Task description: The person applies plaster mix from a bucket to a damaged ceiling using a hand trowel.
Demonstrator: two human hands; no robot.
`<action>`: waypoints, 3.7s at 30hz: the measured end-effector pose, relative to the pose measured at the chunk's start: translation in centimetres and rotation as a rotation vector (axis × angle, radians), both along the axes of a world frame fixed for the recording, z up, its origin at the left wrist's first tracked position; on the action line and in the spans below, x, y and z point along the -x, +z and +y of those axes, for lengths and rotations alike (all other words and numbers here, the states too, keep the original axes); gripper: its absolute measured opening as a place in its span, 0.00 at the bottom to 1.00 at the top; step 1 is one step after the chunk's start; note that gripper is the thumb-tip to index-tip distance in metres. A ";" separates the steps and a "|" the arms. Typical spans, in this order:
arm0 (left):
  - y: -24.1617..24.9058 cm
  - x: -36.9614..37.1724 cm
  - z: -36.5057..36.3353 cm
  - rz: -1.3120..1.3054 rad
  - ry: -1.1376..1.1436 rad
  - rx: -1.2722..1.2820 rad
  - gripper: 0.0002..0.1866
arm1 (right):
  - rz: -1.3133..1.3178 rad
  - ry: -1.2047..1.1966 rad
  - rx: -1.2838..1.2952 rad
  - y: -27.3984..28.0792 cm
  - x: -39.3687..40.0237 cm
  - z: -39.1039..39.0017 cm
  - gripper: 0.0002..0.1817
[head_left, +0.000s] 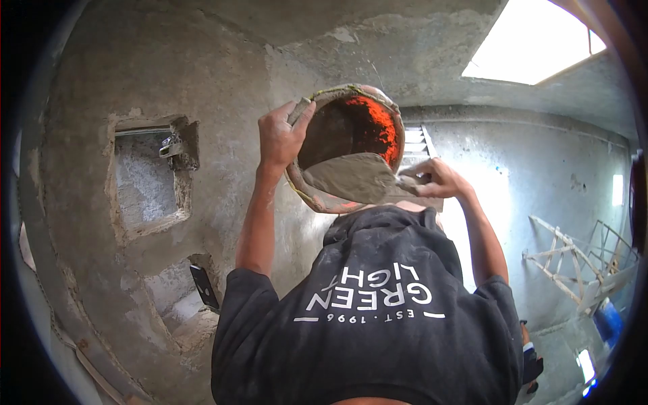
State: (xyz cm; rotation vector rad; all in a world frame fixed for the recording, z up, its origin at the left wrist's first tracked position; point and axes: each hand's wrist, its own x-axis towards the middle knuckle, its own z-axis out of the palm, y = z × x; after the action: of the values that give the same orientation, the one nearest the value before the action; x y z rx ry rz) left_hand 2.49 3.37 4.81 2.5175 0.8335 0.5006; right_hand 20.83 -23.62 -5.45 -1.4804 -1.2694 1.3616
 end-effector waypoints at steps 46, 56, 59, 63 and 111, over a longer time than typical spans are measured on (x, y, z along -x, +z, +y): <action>-15.4 10.9 2.2 0.111 0.535 0.143 0.25 | -0.995 -1.711 -0.987 31.2 -34.8 28.4 0.33; -15.3 9.8 1.6 0.149 0.515 0.177 0.26 | -0.959 -1.393 -1.009 27.5 -31.1 27.5 0.33; -15.3 10.0 1.4 0.147 0.510 0.186 0.26 | -0.861 -1.588 -1.073 27.9 -31.7 27.2 0.31; -15.4 10.3 1.3 0.136 0.504 0.190 0.26 | -1.022 -1.651 -1.101 30.2 -33.5 26.4 0.30; -15.8 8.4 0.1 -0.127 0.491 0.130 0.22 | -0.891 -1.068 -1.014 25.3 -25.7 26.7 0.31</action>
State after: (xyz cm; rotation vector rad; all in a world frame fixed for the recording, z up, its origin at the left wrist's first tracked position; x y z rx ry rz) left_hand -5.92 3.46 -11.01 2.1299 1.3910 0.7254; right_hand 46.48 3.04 19.80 -1.5391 -1.0257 -0.6534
